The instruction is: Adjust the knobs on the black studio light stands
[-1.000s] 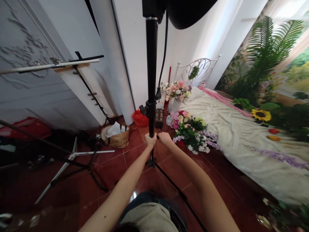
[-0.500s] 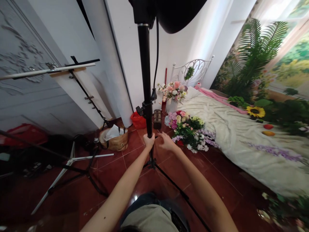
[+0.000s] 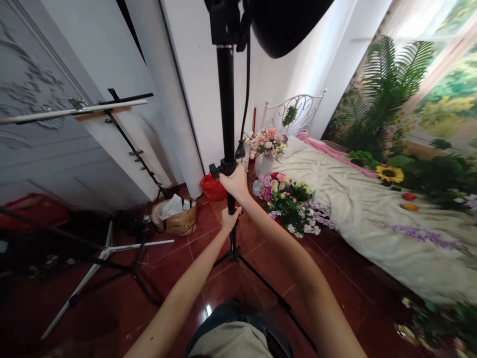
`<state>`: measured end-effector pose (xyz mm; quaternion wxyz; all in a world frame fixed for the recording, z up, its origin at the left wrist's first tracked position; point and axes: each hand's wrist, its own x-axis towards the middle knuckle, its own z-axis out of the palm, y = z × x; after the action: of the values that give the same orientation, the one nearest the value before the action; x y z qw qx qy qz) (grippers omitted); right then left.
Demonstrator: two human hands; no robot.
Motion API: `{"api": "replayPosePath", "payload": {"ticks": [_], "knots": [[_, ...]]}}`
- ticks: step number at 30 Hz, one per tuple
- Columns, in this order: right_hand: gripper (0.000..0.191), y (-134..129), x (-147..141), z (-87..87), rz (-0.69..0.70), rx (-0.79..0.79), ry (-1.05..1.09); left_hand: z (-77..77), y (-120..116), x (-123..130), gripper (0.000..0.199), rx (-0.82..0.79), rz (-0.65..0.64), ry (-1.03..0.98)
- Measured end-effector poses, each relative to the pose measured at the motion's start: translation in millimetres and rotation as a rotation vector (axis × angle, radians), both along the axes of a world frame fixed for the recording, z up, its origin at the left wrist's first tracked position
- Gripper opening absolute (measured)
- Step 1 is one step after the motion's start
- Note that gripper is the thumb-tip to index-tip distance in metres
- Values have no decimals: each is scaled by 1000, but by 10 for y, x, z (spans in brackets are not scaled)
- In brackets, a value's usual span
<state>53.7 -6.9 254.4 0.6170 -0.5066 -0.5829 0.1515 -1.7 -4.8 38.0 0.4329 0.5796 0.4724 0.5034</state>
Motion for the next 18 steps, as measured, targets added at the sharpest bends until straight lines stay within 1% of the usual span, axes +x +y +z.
{"api": "replayPosePath", "payload": {"ticks": [2, 3, 4, 7, 9, 10, 12, 14, 16, 18], "knots": [[25, -1, 3, 65, -40, 37, 7, 4, -41, -59, 27, 38, -66, -37], [26, -3, 20, 124, -21, 51, -4, -14, -68, -86, 29, 52, -78, -43], [27, -6, 44, 192, 22, 59, -20, -45, -98, -109, 31, 57, -82, -37], [33, -14, 129, 373, 213, 35, -52, -185, -175, -143, 32, 31, -52, -6], [35, -15, 155, 410, 280, 18, -52, -278, -195, -136, 31, 10, -31, -17], [35, -15, 150, 395, 269, 24, -49, -314, -192, -127, 30, 3, -28, -32], [33, -20, 101, 305, 161, 55, -41, -363, -170, -108, 29, -1, -42, -60], [29, -40, 14, 164, 2, 79, -27, -384, -142, -98, 28, -6, -63, -80], [27, -79, -80, 10, -126, 66, -12, -387, -122, -99, 27, -17, -73, -94], [28, -126, -146, -135, -205, 28, -2, -380, -116, -105, 27, -27, -80, -108]]}}
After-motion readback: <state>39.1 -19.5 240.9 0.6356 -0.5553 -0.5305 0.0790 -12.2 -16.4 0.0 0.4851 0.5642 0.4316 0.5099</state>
